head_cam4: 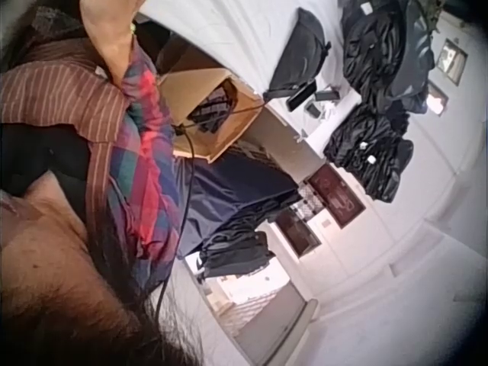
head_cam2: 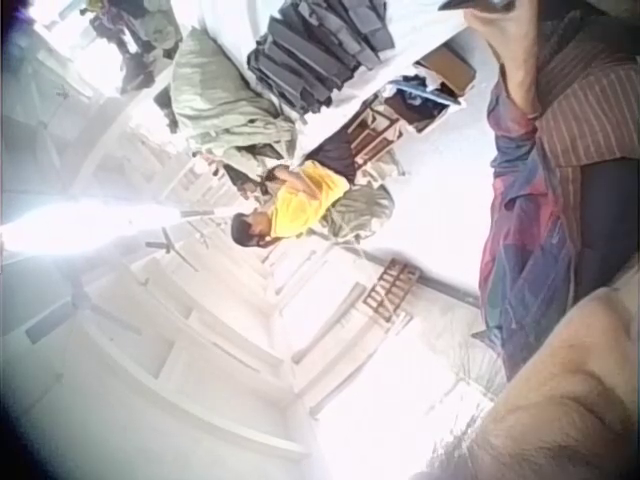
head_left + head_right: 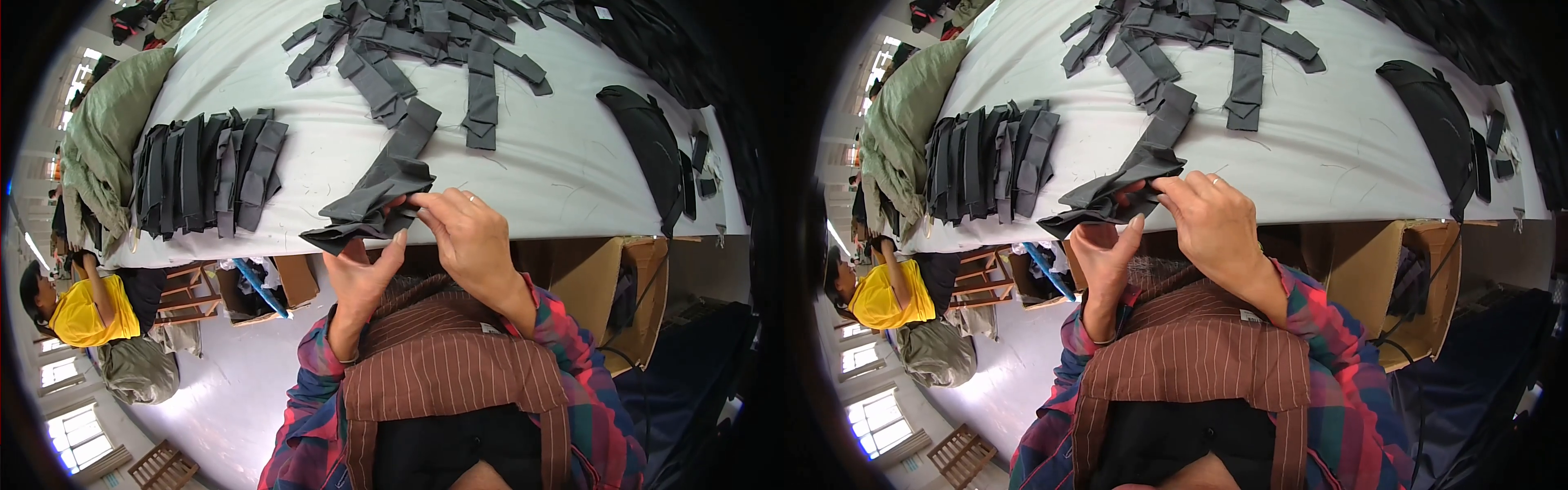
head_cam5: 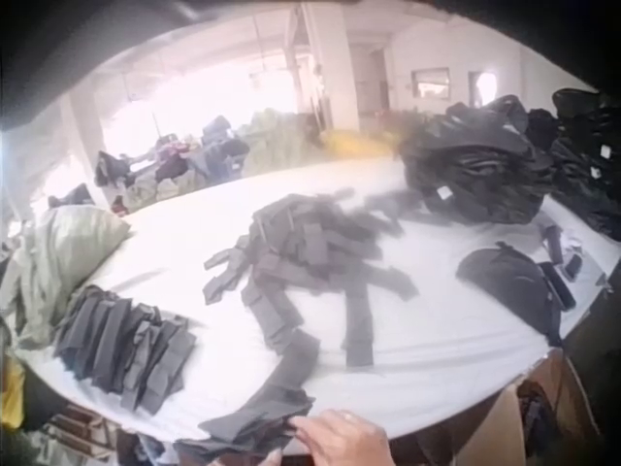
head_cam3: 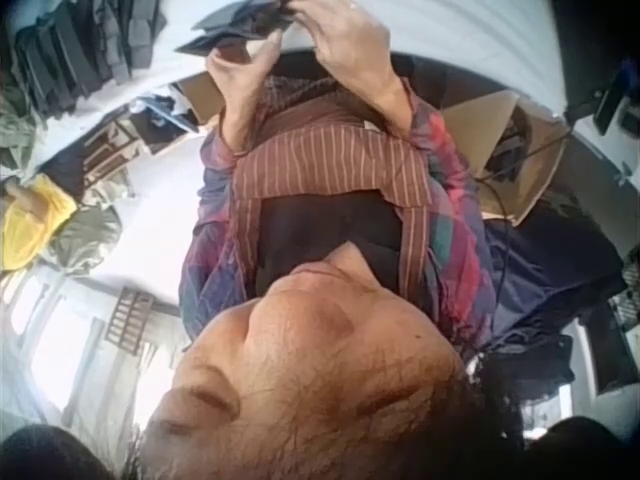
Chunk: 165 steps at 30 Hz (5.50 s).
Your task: The recorder uses a small nipper tool to trim excess threads and clean edges of dark grey fabric components on a production table.
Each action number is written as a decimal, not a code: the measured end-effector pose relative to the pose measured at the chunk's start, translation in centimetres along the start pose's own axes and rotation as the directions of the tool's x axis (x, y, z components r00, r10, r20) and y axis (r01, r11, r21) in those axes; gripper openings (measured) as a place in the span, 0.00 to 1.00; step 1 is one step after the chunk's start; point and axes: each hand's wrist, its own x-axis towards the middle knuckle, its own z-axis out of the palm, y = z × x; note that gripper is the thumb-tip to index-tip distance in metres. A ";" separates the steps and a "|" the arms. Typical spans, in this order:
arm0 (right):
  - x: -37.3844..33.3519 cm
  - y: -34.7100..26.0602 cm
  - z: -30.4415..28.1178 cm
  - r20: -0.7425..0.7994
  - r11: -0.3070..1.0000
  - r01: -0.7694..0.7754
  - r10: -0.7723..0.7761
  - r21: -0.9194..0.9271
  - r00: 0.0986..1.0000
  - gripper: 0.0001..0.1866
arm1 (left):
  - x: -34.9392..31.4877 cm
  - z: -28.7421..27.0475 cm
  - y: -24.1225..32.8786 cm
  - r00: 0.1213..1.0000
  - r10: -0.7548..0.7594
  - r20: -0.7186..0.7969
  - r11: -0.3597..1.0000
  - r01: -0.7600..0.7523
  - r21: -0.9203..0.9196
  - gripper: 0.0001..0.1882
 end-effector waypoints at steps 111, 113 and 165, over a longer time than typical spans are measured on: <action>-1.3 1.7 0.1 -0.072 0.902 0.267 -0.258 0.340 0.963 0.18 | 1.4 0.3 1.2 0.890 -0.372 0.262 0.835 0.445 -0.325 0.19; -0.9 1.4 -0.6 -0.011 0.902 0.225 -0.238 0.369 0.971 0.16 | 1.3 0.2 1.4 0.921 -0.317 0.228 0.876 0.376 -0.302 0.19; 2.3 1.8 -1.3 -0.067 0.909 -0.086 0.123 0.408 0.990 0.06 | -0.2 0.6 2.2 0.883 -0.212 0.419 0.892 0.350 -0.286 0.27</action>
